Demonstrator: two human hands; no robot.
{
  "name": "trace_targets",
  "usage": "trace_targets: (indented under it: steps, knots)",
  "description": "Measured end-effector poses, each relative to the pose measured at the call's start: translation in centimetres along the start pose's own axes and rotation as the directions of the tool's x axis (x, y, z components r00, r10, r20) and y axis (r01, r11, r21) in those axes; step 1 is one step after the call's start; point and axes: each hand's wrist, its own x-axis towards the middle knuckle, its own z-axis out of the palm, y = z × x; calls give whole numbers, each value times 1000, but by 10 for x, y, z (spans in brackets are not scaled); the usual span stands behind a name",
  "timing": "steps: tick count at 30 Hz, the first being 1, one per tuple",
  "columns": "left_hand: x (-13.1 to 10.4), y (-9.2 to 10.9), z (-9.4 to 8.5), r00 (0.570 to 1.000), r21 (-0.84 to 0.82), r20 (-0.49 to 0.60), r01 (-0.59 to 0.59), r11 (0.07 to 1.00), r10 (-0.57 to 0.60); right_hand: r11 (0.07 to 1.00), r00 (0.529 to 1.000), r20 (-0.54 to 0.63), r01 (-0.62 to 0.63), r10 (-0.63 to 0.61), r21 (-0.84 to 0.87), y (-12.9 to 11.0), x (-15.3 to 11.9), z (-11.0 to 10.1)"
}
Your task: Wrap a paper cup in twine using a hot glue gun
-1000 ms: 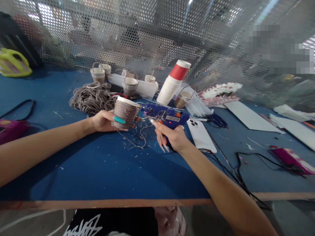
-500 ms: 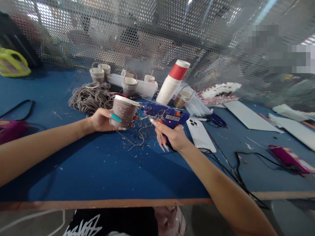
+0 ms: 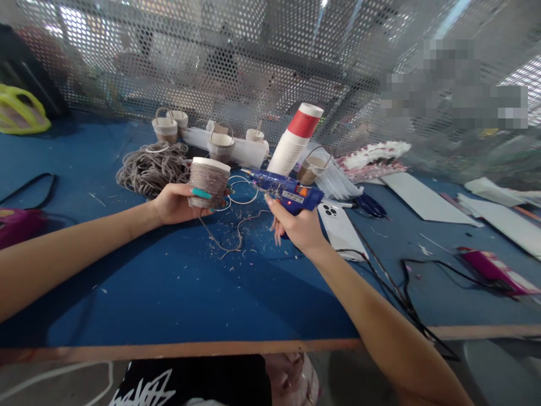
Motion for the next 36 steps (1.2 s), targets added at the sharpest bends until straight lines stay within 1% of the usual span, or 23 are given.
trace_targets:
  steps: [2,3,5,6,8,10,11,12,13,14,16,18,19,22,25,26,28,32,36]
  knots:
    - [1,-1,1,999,20,-42,-10,1000,11,980,993,-117,9,-33,-199,5,5,-3]
    - [2,-2,1,998,28,-65,-20,999,22,947,985,-159,6,-60,-320,8,7,-4]
    - [3,-5,2,992,39,-111,-52,998,57,841,978,-189,-32,-83,-540,15,12,-6]
    - [4,-6,3,988,48,-134,-70,996,76,783,982,-180,-66,-60,-619,18,14,-7]
    - [5,-9,3,979,83,-176,-94,992,107,688,990,-132,-126,45,-715,24,17,-7]
    - [6,-10,3,972,134,-206,-85,987,112,630,986,-61,-144,152,-763,28,19,-5]
    - [6,-11,3,971,159,-214,-74,984,107,612,983,-36,-141,180,-778,29,18,-3]
    - [6,-12,2,970,179,-218,-66,982,105,600,983,-30,-135,183,-789,29,17,-2]
    - [7,-12,2,971,191,-214,-67,979,108,596,987,-39,-125,155,-794,29,16,1]
    - [7,-13,2,972,195,-206,-75,978,115,599,993,-60,-107,98,-793,29,13,3]
    - [7,-13,2,974,193,-181,-99,976,135,633,992,-104,-37,-70,-773,28,5,10]
    - [6,-13,4,981,182,-138,-113,977,139,688,966,-107,89,-237,-721,27,-4,18]
    - [6,-13,5,985,174,-115,-111,978,132,716,951,-94,154,-294,-681,25,-9,22]
    - [4,-11,9,995,135,-49,-76,988,83,777,916,-41,313,-398,-547,21,-22,31]
    - [4,-11,12,998,90,-32,-42,995,45,787,870,-18,436,-492,-437,16,-27,36]
    - [4,-11,13,998,86,-46,-41,995,45,788,859,-12,465,-513,-404,15,-27,37]
    - [5,-13,13,995,101,-85,-42,994,50,807,862,13,479,-506,-344,16,-25,39]
    - [5,-14,15,992,164,-121,-16,986,37,893,924,43,379,-381,-242,21,-20,46]
    - [4,-14,16,990,199,-141,5,980,24,943,947,32,322,-321,-82,24,-19,50]
